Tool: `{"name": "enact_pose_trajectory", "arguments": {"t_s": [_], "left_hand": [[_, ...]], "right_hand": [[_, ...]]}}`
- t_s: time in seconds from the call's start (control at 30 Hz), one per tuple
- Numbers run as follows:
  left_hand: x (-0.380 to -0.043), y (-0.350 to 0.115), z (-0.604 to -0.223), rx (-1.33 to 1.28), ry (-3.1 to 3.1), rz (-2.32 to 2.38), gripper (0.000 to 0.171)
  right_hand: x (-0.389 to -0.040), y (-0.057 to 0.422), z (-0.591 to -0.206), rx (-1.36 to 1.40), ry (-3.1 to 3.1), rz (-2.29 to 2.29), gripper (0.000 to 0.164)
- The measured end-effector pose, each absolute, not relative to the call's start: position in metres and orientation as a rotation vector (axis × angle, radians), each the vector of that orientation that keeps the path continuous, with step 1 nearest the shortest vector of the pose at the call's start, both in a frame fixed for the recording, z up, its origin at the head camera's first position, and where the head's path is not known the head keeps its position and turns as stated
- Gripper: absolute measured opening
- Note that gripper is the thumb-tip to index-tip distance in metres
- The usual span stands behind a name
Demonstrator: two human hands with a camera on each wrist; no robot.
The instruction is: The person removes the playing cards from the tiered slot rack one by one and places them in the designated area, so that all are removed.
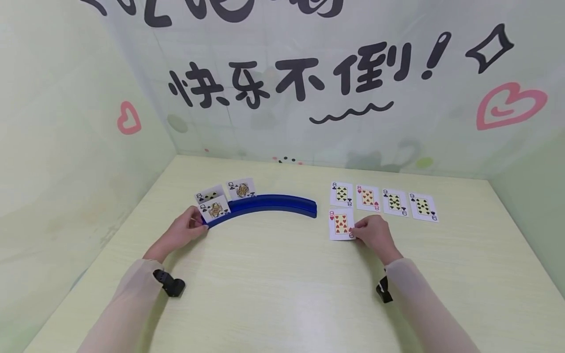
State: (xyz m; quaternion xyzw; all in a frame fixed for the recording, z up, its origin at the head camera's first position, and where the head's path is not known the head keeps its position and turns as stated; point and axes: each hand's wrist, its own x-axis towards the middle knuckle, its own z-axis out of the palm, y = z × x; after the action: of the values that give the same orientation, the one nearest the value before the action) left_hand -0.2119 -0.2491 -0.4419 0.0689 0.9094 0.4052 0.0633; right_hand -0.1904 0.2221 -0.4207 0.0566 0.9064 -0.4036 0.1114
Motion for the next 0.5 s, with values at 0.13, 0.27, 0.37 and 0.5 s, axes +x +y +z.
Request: {"name": "enact_pose_trajectory", "arguments": {"t_s": [0.13, 0.27, 0.37, 0.5], "left_hand": [[-0.2118, -0.2489, -0.4417, 0.198, 2.748, 1.223, 0.033], [-0.2119, -0.2485, -0.4417, 0.186, 2.741, 1.231, 0.033], [-0.2119, -0.2486, -0.4422, 0.194, 2.741, 1.227, 0.033], [-0.2122, -0.2488, -0.4423, 0.195, 2.744, 1.222, 0.033]], "right_hand": [[-0.1914, 0.2180, -0.4207, 0.212, 2.635, -1.205, 0.023], [-0.1924, 0.2160, -0.4208, 0.256, 2.620, -1.203, 0.023], [-0.1930, 0.2156, -0.4211, 0.280, 2.606, -1.207, 0.024], [-0.1938, 0.2153, -0.4218, 0.296, 2.592, -1.195, 0.023]]}}
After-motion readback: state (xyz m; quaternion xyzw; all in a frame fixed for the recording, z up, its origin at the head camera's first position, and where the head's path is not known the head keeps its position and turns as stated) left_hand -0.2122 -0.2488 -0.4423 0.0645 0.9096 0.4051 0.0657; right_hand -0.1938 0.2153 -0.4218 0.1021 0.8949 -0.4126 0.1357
